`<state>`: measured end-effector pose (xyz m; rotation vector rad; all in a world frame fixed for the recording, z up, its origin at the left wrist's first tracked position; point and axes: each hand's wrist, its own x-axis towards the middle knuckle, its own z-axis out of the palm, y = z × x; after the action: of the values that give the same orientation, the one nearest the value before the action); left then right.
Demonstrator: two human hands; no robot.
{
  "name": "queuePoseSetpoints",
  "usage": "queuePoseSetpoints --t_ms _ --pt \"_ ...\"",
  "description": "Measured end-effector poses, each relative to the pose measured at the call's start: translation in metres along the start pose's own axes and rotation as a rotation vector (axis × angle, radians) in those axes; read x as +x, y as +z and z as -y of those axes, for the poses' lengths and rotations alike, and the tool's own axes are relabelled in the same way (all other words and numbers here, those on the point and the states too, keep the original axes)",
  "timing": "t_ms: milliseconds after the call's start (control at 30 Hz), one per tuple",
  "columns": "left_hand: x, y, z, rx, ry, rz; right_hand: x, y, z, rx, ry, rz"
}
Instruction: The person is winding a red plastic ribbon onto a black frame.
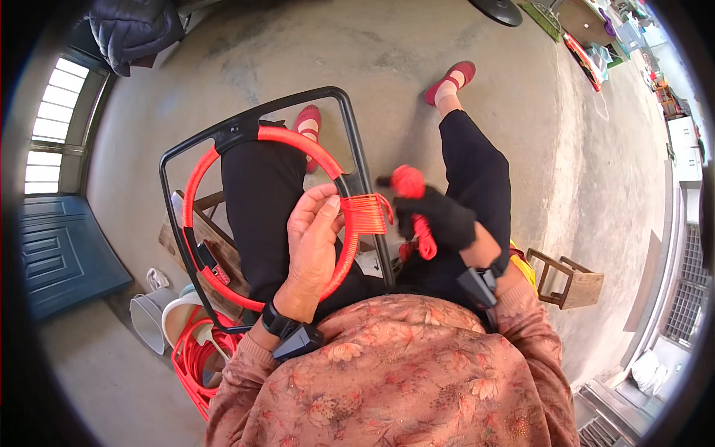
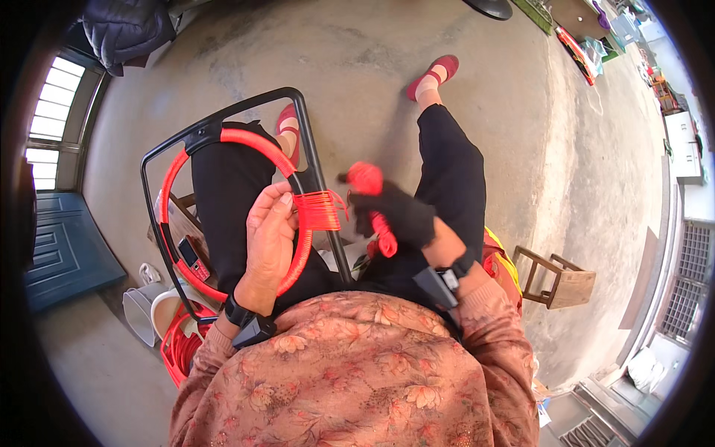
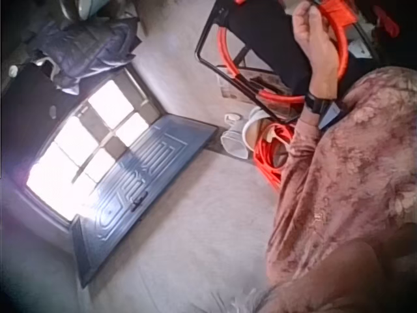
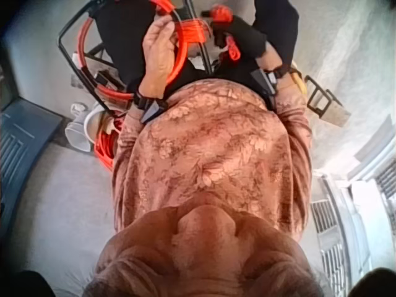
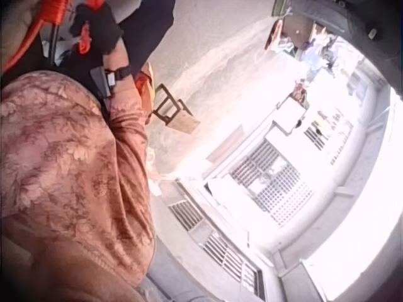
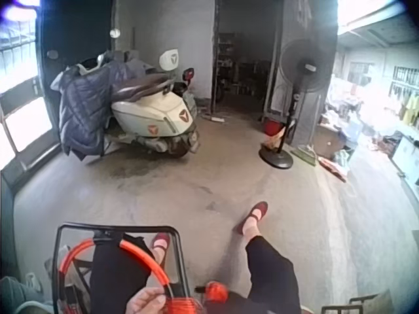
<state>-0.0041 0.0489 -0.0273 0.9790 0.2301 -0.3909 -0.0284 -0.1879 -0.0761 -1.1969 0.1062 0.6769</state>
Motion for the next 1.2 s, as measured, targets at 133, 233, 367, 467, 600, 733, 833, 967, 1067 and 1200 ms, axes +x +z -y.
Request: queuePoseSetpoints --t_ms 133,233,367,467,600,733,833,967,1067,1200 --pt "0.001 -0.004 -0.001 -0.029 0.013 0.006 0.001 0.018 0.018 -0.24 0.166 0.173" --pt "0.002 -0.005 -0.001 -0.025 0.029 -0.012 -0.022 -0.007 0.024 0.027 0.082 -0.115" --pt "0.002 -0.007 0.0 0.028 0.048 -0.057 -0.037 -0.007 0.039 0.296 -0.152 -0.568" --pt "0.003 -0.004 -0.001 0.068 0.033 -0.078 -0.032 -0.015 0.044 0.234 -0.205 -0.699" --pt "0.004 -0.005 0.002 0.062 0.024 -0.085 -0.027 -0.033 0.044 0.127 -0.224 -0.839" --pt "0.005 -0.004 0.002 0.058 0.006 -0.084 -0.018 -0.027 0.043 -0.055 -0.299 -0.842" --pt "0.003 -0.007 0.002 0.049 0.013 -0.085 -0.007 0.021 0.055 -0.073 -0.185 -0.373" --pt "0.004 -0.005 0.003 0.038 -0.021 -0.064 0.009 0.04 0.049 -0.206 0.172 -0.081" --pt "0.003 -0.002 -0.001 0.018 -0.005 -0.066 0.003 0.021 0.033 0.008 0.121 -0.103" --pt "0.004 -0.007 0.002 0.005 -0.01 -0.06 0.003 0.033 0.037 0.423 -0.12 -0.42"
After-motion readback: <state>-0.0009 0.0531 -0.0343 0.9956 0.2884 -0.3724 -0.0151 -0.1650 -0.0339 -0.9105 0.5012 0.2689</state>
